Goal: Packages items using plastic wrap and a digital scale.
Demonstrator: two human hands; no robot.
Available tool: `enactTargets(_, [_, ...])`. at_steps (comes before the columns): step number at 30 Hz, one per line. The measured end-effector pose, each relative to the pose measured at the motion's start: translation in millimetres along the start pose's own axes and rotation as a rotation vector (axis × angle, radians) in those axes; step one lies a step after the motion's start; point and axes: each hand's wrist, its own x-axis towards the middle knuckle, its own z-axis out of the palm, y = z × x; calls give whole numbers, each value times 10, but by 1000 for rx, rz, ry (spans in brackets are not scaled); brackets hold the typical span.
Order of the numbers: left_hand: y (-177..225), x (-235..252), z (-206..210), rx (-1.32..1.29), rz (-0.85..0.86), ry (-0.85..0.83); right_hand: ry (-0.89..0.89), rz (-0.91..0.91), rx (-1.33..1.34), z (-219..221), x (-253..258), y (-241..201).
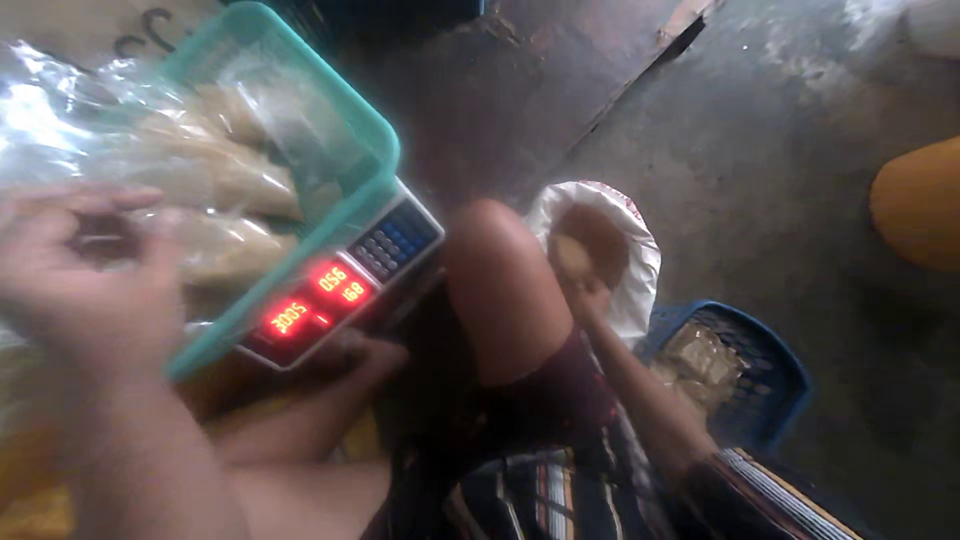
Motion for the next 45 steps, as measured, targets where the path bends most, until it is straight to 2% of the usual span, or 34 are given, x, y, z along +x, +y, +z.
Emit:
enactTargets(2, [-16, -69, 70, 25, -13, -34, 27, -63, 10, -84, -32, -13])
enactTargets(5, [506, -52, 98, 40, -83, -102, 79, -132, 9, -255, -127, -109])
enactTargets(7, [717, -14, 107, 16, -120, -115, 99, -167, 0, -385, -154, -178])
enactTargets(13, [751, 67, 149, -46, -90, -86, 164, -339, -49, -794, -209, -560])
enactTargets(18, [794, 78, 199, -111, -95, -69, 155, -552, -73, -1153, -373, -1261])
enactTargets(21, [854, 104, 185, -133, -166, -124, 107, -729, -107, -1319, -490, -1785])
enactTargets(24, [859, 130, 211, -146, -168, -129, 31, -890, -120, -1421, -677, -2356])
enactTargets(29, [878, 168, 205, -203, -106, -121, -120, -1087, -135, -1356, -1255, -3241])
enactTargets(33, [884, 161, 200, -223, -70, -135, -369, -1207, -48, -1111, -1701, -3676])
enactTargets(37, [880, 151, 160, -289, -56, -159, -561, -1258, -54, -810, -1989, -3845])
enactTargets(45, [729, 243, -80, -350, -128, -308, -519, -1283, -286, -609, -1980, -3886])
